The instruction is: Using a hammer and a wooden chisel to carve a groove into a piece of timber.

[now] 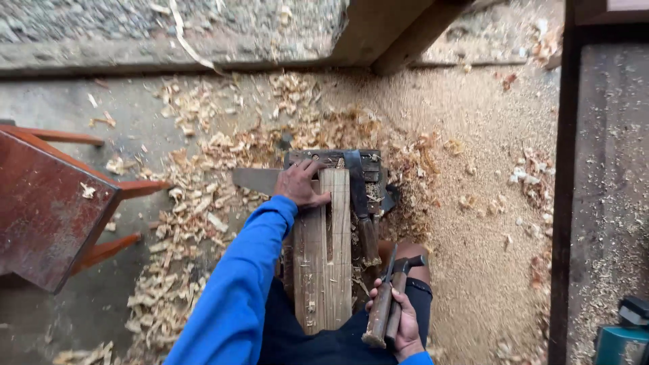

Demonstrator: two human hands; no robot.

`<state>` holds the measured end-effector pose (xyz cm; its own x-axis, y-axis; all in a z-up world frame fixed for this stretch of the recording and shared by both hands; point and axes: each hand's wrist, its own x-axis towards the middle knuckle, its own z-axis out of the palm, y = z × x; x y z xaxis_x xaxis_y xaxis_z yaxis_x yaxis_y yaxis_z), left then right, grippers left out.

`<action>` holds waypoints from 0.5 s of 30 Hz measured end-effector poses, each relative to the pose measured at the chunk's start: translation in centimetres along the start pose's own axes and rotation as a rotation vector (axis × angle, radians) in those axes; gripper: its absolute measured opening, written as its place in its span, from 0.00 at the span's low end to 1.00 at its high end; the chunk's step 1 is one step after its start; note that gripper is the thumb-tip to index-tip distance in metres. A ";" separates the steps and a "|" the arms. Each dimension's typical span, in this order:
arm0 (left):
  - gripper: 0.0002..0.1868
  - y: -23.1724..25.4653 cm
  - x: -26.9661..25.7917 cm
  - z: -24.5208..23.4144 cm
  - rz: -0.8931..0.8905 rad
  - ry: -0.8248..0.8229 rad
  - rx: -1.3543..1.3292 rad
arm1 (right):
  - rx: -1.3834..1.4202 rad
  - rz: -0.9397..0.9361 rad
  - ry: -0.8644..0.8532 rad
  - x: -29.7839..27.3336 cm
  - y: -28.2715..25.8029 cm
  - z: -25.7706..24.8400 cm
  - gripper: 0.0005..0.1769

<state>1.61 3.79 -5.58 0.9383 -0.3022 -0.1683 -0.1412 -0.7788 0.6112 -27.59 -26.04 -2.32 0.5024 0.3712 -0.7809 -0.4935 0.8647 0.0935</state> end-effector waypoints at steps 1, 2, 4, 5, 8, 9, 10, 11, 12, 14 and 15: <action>0.36 0.5 0.0 -0.4 -0.035 -0.039 0.007 | 0.029 -0.022 -0.026 0.3 0.2 -0.6 0.25; 0.36 0.3 -0.3 -0.2 -0.018 -0.020 0.017 | 0.022 -0.032 -0.050 0.5 0.3 -0.8 0.25; 0.42 0.2 -1.8 0.8 -0.063 0.034 -0.031 | 0.107 -0.009 -0.127 -0.4 0.8 -1.5 0.25; 0.42 0.1 -2.6 1.9 -0.047 0.059 -0.025 | 0.093 -0.017 -0.152 -0.5 0.7 -1.8 0.25; 0.51 0.6 -6.4 4.9 -0.001 0.394 -0.065 | 0.172 -0.059 -0.246 -0.6 0.4 -2.6 0.24; 0.54 1.1 -8.8 5.7 -0.057 0.473 -0.121 | 0.224 -0.108 -0.244 -0.8 0.5 -2.6 0.24; 0.58 1.6 -11.0 6.6 -0.111 0.552 -0.180 | 0.277 -0.156 -0.242 -0.8 0.6 -2.5 0.24; 0.58 2.3 -13.8 7.7 -0.100 0.568 -0.163 | 0.277 -0.147 -0.266 -0.8 0.9 -2.2 0.24; 0.58 2.9 -16.5 8.9 -0.196 0.569 -0.225 | 0.317 -0.156 -0.293 -0.8 1.0 -1.9 0.24; 0.58 3.4 -19.8 10.7 -0.271 0.573 -0.280 | 0.365 -0.169 -0.338 -0.7 1.2 -1.2 0.24; 0.60 3.2 -20.5 11.2 -0.313 0.526 -0.293 | 0.382 -0.166 -0.369 -0.6 1.2 -0.9 0.23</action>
<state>-21.61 1.34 -8.81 0.9603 0.2784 -0.0183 0.1840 -0.5826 0.7917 -29.10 -25.53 -2.30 0.8008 0.2544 -0.5423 -0.1287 0.9573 0.2589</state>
